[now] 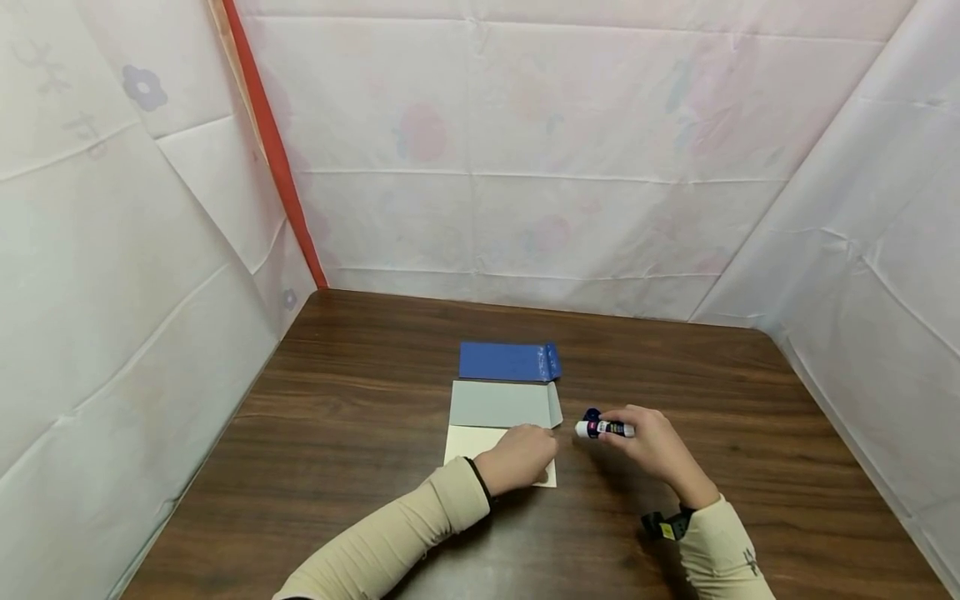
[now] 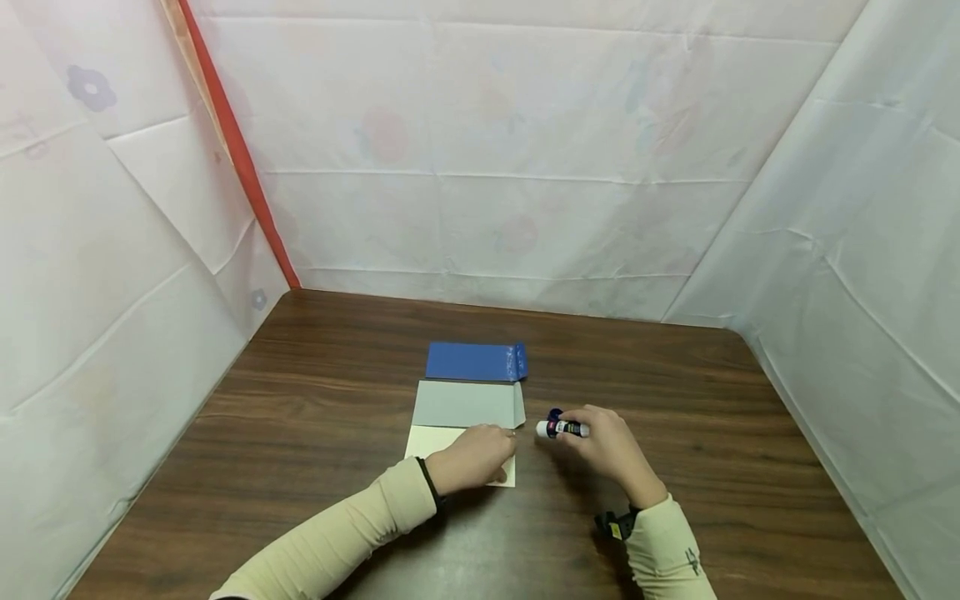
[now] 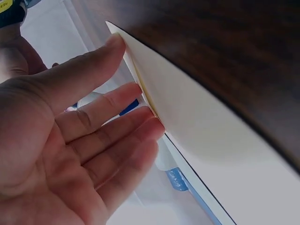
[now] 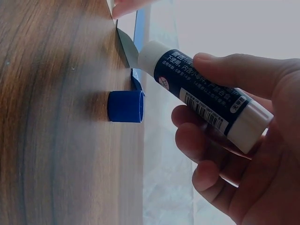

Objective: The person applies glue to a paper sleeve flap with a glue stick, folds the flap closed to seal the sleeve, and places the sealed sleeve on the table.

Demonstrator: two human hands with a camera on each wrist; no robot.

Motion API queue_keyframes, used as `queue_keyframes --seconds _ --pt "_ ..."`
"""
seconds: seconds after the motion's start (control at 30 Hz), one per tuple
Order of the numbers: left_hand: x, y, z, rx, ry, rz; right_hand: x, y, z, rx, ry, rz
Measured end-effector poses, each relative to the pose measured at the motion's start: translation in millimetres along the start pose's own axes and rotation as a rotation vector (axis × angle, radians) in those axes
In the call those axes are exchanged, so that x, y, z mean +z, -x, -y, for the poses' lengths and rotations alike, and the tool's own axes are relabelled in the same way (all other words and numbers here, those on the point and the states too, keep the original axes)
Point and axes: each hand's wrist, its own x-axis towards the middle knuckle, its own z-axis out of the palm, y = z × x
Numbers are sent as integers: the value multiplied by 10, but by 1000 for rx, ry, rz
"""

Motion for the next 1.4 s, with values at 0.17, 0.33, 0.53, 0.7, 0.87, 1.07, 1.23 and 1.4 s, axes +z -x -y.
queue_keyframes --seconds 0.17,0.33,0.53,0.7,0.87,1.07,1.23,1.4 --pt "26 -2 19 -4 24 -9 0 -1 -5 6 5 5" --pt "49 5 40 3 25 -28 13 -9 -8 0 8 -7" --pt "45 3 74 1 75 -33 -7 -15 -7 -5 16 -16" --pt "18 14 88 20 65 -47 -26 -16 4 0 16 -4" --pt "22 37 94 13 36 -57 -16 -18 5 -7 10 2" --pt "21 36 78 25 -21 -67 -12 -14 3 -7 12 -3" --pt "31 39 109 20 35 -27 -12 -5 -2 1 -5 9" --pt "12 47 175 31 117 22 -4 -8 -6 7 -18 9"
